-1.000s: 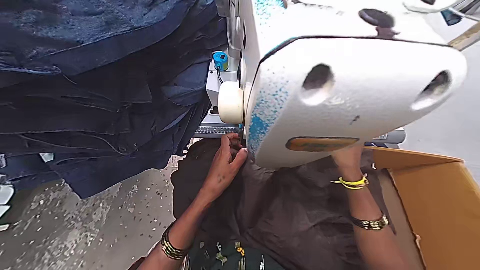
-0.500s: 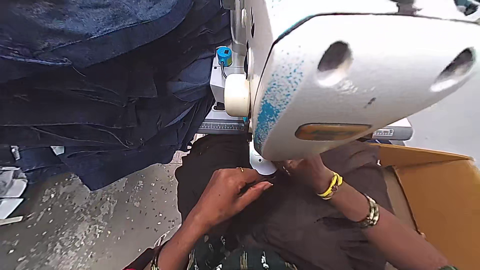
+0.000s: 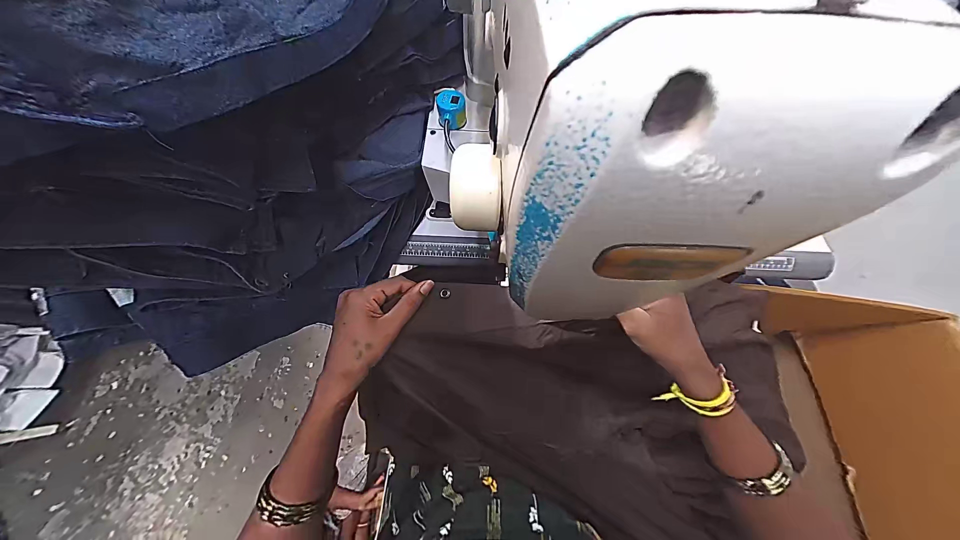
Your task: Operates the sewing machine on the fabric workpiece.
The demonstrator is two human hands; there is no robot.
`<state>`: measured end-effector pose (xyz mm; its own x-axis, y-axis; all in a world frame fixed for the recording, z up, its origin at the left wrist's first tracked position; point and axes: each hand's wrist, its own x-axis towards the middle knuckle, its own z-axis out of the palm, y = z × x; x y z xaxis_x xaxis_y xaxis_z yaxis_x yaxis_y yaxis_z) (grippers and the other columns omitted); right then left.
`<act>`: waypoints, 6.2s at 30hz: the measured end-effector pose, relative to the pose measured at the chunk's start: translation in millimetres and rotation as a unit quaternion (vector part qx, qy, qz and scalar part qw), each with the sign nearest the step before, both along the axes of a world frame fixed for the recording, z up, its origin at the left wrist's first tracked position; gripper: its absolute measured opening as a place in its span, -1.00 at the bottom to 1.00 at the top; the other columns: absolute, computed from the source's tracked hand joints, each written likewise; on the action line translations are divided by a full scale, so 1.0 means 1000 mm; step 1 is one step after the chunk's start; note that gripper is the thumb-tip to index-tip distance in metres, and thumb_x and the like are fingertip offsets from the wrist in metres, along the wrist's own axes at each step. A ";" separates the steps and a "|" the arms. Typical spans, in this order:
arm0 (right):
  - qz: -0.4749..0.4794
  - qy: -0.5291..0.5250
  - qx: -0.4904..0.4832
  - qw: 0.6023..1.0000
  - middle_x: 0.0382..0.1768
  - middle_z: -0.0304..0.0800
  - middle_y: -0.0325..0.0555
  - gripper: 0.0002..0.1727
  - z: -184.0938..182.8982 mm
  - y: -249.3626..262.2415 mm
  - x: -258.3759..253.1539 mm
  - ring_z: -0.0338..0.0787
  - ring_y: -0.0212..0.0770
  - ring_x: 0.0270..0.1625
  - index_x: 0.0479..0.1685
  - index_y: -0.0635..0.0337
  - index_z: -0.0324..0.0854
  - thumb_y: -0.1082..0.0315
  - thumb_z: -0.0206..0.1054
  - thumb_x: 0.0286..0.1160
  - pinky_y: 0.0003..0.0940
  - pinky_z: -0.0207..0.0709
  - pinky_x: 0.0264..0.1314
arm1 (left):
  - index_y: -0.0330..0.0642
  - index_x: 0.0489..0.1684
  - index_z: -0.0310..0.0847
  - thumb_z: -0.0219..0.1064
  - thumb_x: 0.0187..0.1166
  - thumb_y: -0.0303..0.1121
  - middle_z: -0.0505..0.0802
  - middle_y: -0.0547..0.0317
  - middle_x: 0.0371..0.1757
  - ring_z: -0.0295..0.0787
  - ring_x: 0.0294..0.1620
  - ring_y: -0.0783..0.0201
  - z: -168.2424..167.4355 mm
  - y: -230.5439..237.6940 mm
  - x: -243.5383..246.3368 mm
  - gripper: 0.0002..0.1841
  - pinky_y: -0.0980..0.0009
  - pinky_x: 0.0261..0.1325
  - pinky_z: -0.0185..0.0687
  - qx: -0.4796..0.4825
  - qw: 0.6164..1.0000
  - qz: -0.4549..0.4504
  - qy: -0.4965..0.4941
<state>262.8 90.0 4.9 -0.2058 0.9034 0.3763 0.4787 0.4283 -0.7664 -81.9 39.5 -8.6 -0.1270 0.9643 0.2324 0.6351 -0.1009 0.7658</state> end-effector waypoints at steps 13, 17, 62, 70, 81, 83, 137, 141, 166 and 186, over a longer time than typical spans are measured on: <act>-0.165 -0.281 0.111 0.939 -0.04 0.80 0.30 -0.75 -0.002 0.049 0.037 0.76 0.36 0.10 0.01 0.32 0.83 0.32 0.38 0.59 0.27 0.57 0.08 | -0.31 0.51 0.52 0.01 0.83 -0.10 0.78 0.04 0.34 0.68 0.38 0.37 -0.014 0.005 0.055 -0.48 0.31 0.49 0.53 -0.011 0.986 -0.160 -0.035; -0.140 -0.347 0.095 0.922 0.15 0.72 0.41 -0.51 -0.008 0.070 0.028 0.69 0.45 0.22 0.25 0.37 0.74 0.17 0.53 0.46 0.31 0.51 0.12 | -0.45 0.59 0.30 0.05 0.77 -0.19 0.73 -0.02 0.23 0.68 0.16 0.51 0.005 0.011 0.085 -0.45 0.54 0.27 0.57 -0.084 0.978 -0.125 -0.147; 0.195 -0.010 0.085 0.977 -0.38 0.71 -0.19 -0.67 0.008 -0.032 -0.047 0.67 -0.37 -0.21 -0.13 0.16 0.53 0.04 0.23 0.74 -0.46 0.49 0.01 | -0.15 -0.27 0.85 0.35 0.65 -0.12 0.92 0.37 -0.28 0.77 -0.23 0.74 0.030 -0.030 0.046 -0.70 0.71 -0.06 0.68 0.100 0.982 -0.150 -0.059; 0.025 -0.060 -0.079 0.995 -0.45 0.69 -0.19 -0.53 0.010 -0.005 -0.050 0.65 -0.34 -0.35 -0.02 0.36 0.67 0.08 0.47 0.36 -0.27 0.51 -0.23 | -0.14 -0.29 0.83 0.35 0.54 0.03 0.84 0.30 -0.39 0.66 -0.40 0.58 -0.002 -0.015 -0.035 -0.61 0.44 -0.22 0.53 -0.026 0.997 0.035 0.066; -0.040 -0.109 0.000 0.993 -0.48 0.53 -0.34 -0.64 0.010 0.000 0.004 0.47 -0.56 -0.43 -0.08 0.25 0.57 0.07 0.32 0.57 -0.55 0.39 -0.27 | -0.05 -0.35 0.84 0.35 0.56 0.04 0.82 0.45 -0.43 0.59 -0.44 0.74 0.008 -0.003 0.002 -0.64 0.64 -0.30 0.44 0.019 1.000 -0.005 0.024; -0.066 -0.129 0.029 0.989 -0.48 0.62 -0.19 -0.60 0.008 -0.001 0.009 0.56 -0.31 -0.41 -0.08 0.30 0.59 0.06 0.34 0.56 -0.25 0.41 -0.21 | -0.06 -0.35 0.84 0.35 0.56 0.02 0.82 0.44 -0.44 0.58 -0.44 0.75 0.009 0.003 0.007 -0.65 0.66 -0.29 0.43 0.026 0.999 -0.022 0.024; 0.074 -0.034 -0.066 0.994 -0.51 0.60 -0.34 -0.65 0.012 -0.007 -0.041 0.54 -0.60 -0.42 -0.13 0.34 0.63 0.17 0.44 0.42 -0.61 0.45 -0.26 | -0.10 -0.25 0.85 0.31 0.59 -0.02 0.86 0.37 -0.38 0.65 -0.39 0.73 -0.007 -0.011 -0.005 -0.65 0.63 -0.24 0.50 0.000 0.999 0.024 0.028; 0.066 -0.027 -0.076 0.995 -0.48 0.55 -0.49 -0.74 0.020 -0.001 -0.026 0.48 -0.81 -0.40 -0.02 0.28 0.56 0.28 0.37 0.51 -0.83 0.39 -0.25 | -0.08 -0.25 0.85 0.31 0.60 -0.04 0.85 0.43 -0.38 0.62 -0.40 0.77 -0.002 -0.010 0.003 -0.67 0.68 -0.25 0.47 0.005 0.999 0.035 0.017; -0.168 -0.278 0.178 0.929 0.00 0.82 0.32 -0.74 -0.021 0.059 0.028 0.80 0.38 0.15 -0.14 0.36 0.78 0.29 0.34 0.59 0.25 0.60 0.08 | -0.38 0.55 0.31 0.19 0.69 -0.19 0.70 0.26 -0.10 0.63 -0.22 0.63 -0.004 0.012 0.095 -0.45 0.66 -0.09 0.57 -0.082 0.965 -0.081 -0.236; 0.054 -0.223 0.399 0.888 -0.48 0.87 -0.10 -0.75 0.019 -0.004 -0.054 0.86 -0.16 -0.27 -0.56 0.08 0.72 0.33 0.28 0.51 -0.35 0.62 -0.15 | -0.16 -0.46 0.69 0.29 0.69 -0.13 0.59 0.45 -0.66 0.33 -0.66 0.75 0.021 -0.023 0.081 -0.66 0.77 -0.57 0.20 0.033 0.967 -0.221 -0.119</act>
<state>208.9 85.9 24.0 -0.5644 0.3508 0.7472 0.5812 0.8117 0.0580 -1.1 16.9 12.0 0.2365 0.9208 0.3101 0.3247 -0.3758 0.8680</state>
